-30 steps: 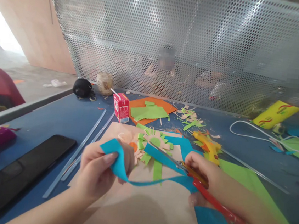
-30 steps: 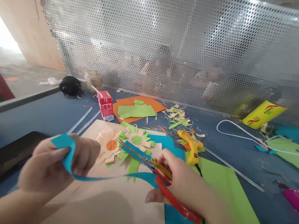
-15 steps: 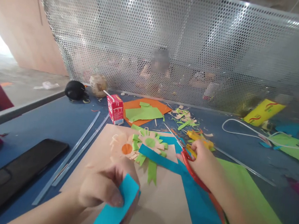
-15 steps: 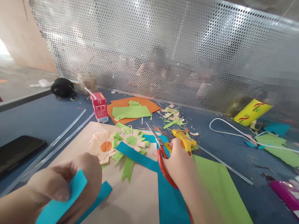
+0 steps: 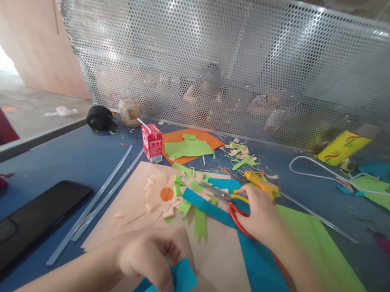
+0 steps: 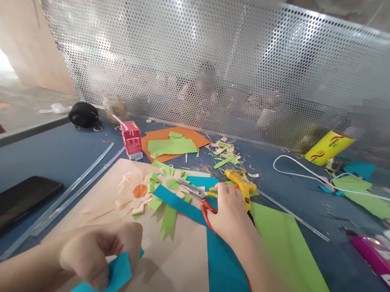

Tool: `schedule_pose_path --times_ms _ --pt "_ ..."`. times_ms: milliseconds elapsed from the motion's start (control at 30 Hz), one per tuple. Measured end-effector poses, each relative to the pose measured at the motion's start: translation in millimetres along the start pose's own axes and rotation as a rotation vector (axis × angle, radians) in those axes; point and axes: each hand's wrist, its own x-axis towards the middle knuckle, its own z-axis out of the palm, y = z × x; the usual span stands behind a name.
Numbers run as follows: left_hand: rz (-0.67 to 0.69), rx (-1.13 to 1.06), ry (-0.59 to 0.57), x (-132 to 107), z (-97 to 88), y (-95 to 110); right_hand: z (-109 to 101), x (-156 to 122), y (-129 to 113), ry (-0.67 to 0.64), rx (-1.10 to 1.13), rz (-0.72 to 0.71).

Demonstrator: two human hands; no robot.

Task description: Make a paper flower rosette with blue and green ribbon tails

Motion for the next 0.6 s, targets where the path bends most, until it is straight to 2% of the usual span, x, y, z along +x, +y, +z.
schedule_pose_path --times_ms 67,100,200,267,333,467,600 --pt "-0.134 -0.037 -0.264 4.0 -1.5 -1.1 -0.8 -2.5 -0.2 0.006 -0.053 -0.098" --pt "-0.158 -0.028 -0.311 6.1 -2.1 -1.8 -2.0 -3.8 -0.6 -0.005 -0.062 -0.130" --pt "-0.162 0.041 -0.277 10.5 -2.4 -2.7 -8.0 -6.2 -4.4 -0.015 -0.024 -0.162" --pt "-0.182 0.069 -0.268 11.5 -1.6 -2.2 -11.6 -6.7 -9.9 0.056 -0.001 -0.176" --pt "-0.186 0.082 -0.281 12.0 -0.9 -1.4 -11.9 -7.2 -18.3 0.098 0.029 -0.248" --pt "-0.222 0.096 -0.305 14.3 -0.5 -0.8 -1.6 -9.1 -36.5 -0.059 0.083 -0.433" --pt "-0.227 0.130 -0.325 16.3 1.7 0.1 5.7 -10.5 -44.9 -0.141 0.090 -0.435"
